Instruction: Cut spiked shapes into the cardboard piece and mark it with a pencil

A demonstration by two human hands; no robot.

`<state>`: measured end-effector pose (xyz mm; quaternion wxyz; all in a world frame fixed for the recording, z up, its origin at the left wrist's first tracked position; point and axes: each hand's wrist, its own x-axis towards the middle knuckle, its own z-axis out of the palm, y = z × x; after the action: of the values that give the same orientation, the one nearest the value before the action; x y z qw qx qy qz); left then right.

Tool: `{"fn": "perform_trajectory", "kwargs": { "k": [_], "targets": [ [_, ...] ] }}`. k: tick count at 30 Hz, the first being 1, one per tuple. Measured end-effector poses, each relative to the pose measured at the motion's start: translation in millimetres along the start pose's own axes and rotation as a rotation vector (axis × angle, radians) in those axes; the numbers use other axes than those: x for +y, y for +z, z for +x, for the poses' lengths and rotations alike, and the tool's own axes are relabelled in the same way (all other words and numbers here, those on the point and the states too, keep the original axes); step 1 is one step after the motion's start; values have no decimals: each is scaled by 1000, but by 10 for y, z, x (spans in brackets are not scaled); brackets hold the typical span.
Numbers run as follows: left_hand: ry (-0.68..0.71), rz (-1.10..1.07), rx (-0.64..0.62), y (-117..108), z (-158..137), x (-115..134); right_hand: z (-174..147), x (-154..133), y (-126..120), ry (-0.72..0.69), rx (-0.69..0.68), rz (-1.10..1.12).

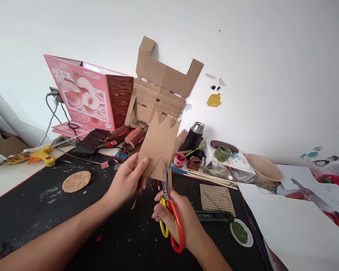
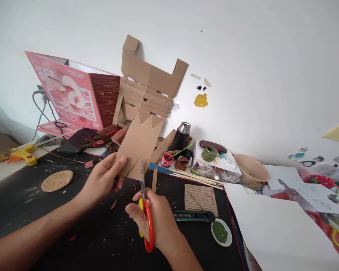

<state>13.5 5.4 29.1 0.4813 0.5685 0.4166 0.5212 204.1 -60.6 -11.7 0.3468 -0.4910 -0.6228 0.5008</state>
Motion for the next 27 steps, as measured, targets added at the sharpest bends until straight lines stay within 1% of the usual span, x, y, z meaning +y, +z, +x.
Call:
{"fn": "perform_trajectory", "kwargs": {
  "k": [4, 10, 14, 23, 27],
  "targets": [
    [0, 5, 3, 3, 3, 1, 2, 20, -19, 6, -10, -42],
    [1, -1, -6, 0, 7, 12, -4, -13, -43, -37, -40, -42],
    [3, 2, -2, -1, -1, 26, -8, -40, -54, -20, -45, -39],
    [1, -3, 8, -15, -2, 27, -28, -77, -88, 8, -102, 61],
    [-35, -18, -26, 20, -31, 4, -40, -91, -98, 14, -132, 94]
  ]
}}
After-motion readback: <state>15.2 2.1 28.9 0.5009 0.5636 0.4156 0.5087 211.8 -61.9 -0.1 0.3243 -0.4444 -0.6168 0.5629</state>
